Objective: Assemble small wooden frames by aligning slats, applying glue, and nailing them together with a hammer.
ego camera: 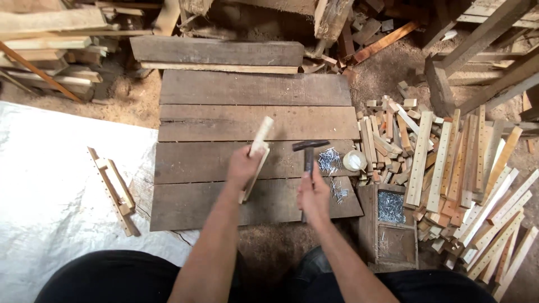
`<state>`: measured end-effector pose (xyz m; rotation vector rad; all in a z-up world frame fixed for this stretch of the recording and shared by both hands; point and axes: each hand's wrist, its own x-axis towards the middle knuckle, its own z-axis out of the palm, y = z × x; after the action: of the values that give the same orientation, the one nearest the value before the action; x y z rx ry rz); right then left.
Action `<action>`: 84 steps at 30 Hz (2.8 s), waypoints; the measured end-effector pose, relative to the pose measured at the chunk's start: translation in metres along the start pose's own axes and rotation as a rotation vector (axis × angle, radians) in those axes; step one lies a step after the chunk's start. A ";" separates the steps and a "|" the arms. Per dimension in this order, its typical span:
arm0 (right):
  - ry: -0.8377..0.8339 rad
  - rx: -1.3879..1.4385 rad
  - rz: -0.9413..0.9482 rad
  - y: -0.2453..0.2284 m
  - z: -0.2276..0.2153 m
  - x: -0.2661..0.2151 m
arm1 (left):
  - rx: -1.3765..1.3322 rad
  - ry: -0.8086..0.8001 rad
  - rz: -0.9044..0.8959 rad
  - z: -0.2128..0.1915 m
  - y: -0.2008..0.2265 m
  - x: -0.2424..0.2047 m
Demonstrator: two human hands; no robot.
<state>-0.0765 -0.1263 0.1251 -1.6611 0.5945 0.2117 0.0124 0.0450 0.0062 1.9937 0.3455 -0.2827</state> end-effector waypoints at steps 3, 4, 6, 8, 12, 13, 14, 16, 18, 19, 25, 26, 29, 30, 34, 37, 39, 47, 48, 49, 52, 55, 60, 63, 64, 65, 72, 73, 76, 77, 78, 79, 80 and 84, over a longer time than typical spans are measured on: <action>-0.021 0.133 0.018 0.046 -0.010 0.038 | -0.536 -0.104 -0.289 -0.036 0.088 -0.040; -0.017 0.150 0.003 0.041 -0.009 0.033 | -0.526 -0.105 -0.268 -0.037 0.081 -0.035; -0.100 0.099 0.129 0.035 -0.009 0.019 | -1.075 -0.670 -0.079 -0.036 0.065 -0.027; -0.113 0.107 0.108 0.049 -0.007 0.028 | -1.154 -0.759 -0.040 -0.023 0.062 -0.025; -0.116 0.055 0.087 0.065 -0.008 0.039 | -1.241 -0.901 0.036 -0.009 0.069 -0.027; -0.110 0.058 0.088 0.069 -0.009 0.041 | -1.239 -0.907 0.033 -0.006 0.069 -0.028; -0.104 0.082 0.080 0.073 -0.009 0.044 | -1.207 -0.909 0.029 -0.004 0.069 -0.029; -0.098 0.106 0.075 0.078 -0.007 0.048 | -1.177 -0.910 0.021 -0.003 0.073 -0.033; -0.093 0.111 0.043 0.082 -0.004 0.052 | -1.145 -0.843 -0.040 -0.005 0.081 -0.039; -0.096 0.110 0.043 0.082 -0.005 0.052 | -1.146 -0.840 -0.039 -0.012 0.095 -0.047; -0.080 -0.123 0.044 0.085 -0.005 0.051 | -0.364 -0.204 0.019 -0.015 0.087 -0.029; -0.021 -0.244 -0.063 0.105 -0.004 0.064 | 0.013 -0.047 0.052 -0.013 0.075 -0.024; 0.111 -0.538 -0.254 0.123 -0.002 0.075 | 0.413 0.129 0.048 -0.003 0.050 -0.028; 0.185 -0.709 -0.350 0.122 -0.003 0.074 | 0.434 0.163 0.017 0.001 0.044 -0.031; 0.197 -0.865 -0.360 0.107 -0.010 0.068 | 0.493 0.159 0.008 0.023 0.006 -0.019; 0.186 -0.704 -0.287 0.113 -0.016 0.070 | 0.535 0.164 0.024 0.028 0.004 -0.016; 0.265 -0.611 -0.142 0.117 -0.024 0.071 | 0.597 0.191 0.046 0.027 0.012 -0.016; 0.350 -0.595 -0.033 0.144 -0.075 0.124 | 0.580 -0.026 0.028 0.027 0.039 -0.033; 0.298 -0.625 -0.082 0.138 -0.069 0.124 | 0.628 -0.012 0.027 0.030 0.037 -0.030; 0.297 -0.623 -0.088 0.136 -0.066 0.134 | 0.628 -0.006 0.029 0.031 0.039 -0.028; 0.217 -0.714 -0.252 0.138 -0.057 0.151 | 0.672 0.020 0.114 0.035 0.028 -0.026; 0.184 -0.808 -0.279 0.137 -0.054 0.164 | 0.612 0.149 0.300 0.038 0.007 -0.015; 0.198 -0.848 -0.555 0.150 -0.048 0.163 | 0.395 0.182 0.348 0.035 0.016 -0.029; 0.235 -0.603 -0.646 0.135 -0.037 0.154 | 0.381 0.213 0.325 0.037 0.015 -0.030; 0.228 -0.606 -0.643 0.116 -0.026 0.139 | 0.381 0.212 0.316 0.035 0.016 -0.030; 0.175 -0.473 -0.602 0.096 -0.015 0.123 | 0.383 0.176 0.271 0.034 0.017 -0.031; -0.154 -0.013 -0.436 0.059 0.034 0.118 | 0.316 0.035 0.132 0.025 0.018 -0.023; -0.159 -0.014 -0.439 0.060 0.036 0.121 | 0.315 0.040 0.130 0.023 0.018 -0.021; -0.185 0.012 -0.397 0.073 0.037 0.135 | 0.284 -0.003 0.104 0.019 0.016 -0.019; -0.192 0.025 -0.378 0.080 0.038 0.144 | 0.260 -0.022 0.110 0.017 0.016 -0.019; -0.192 0.041 -0.363 0.086 0.038 0.154 | 0.237 -0.044 0.123 0.015 0.019 -0.017; -0.190 0.042 -0.363 0.088 0.040 0.157 | 0.238 -0.045 0.125 0.015 0.017 -0.017; -0.189 0.034 -0.362 0.091 0.040 0.159 | 0.261 -0.040 0.118 0.016 0.017 -0.016; 0.070 -0.239 -0.450 0.066 0.020 0.125 | 0.297 0.021 0.103 0.019 0.027 -0.026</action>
<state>0.0010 -0.1442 0.0065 -1.9938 0.2396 -0.1077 -0.0030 0.0135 0.0298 2.3002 0.2219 -0.2591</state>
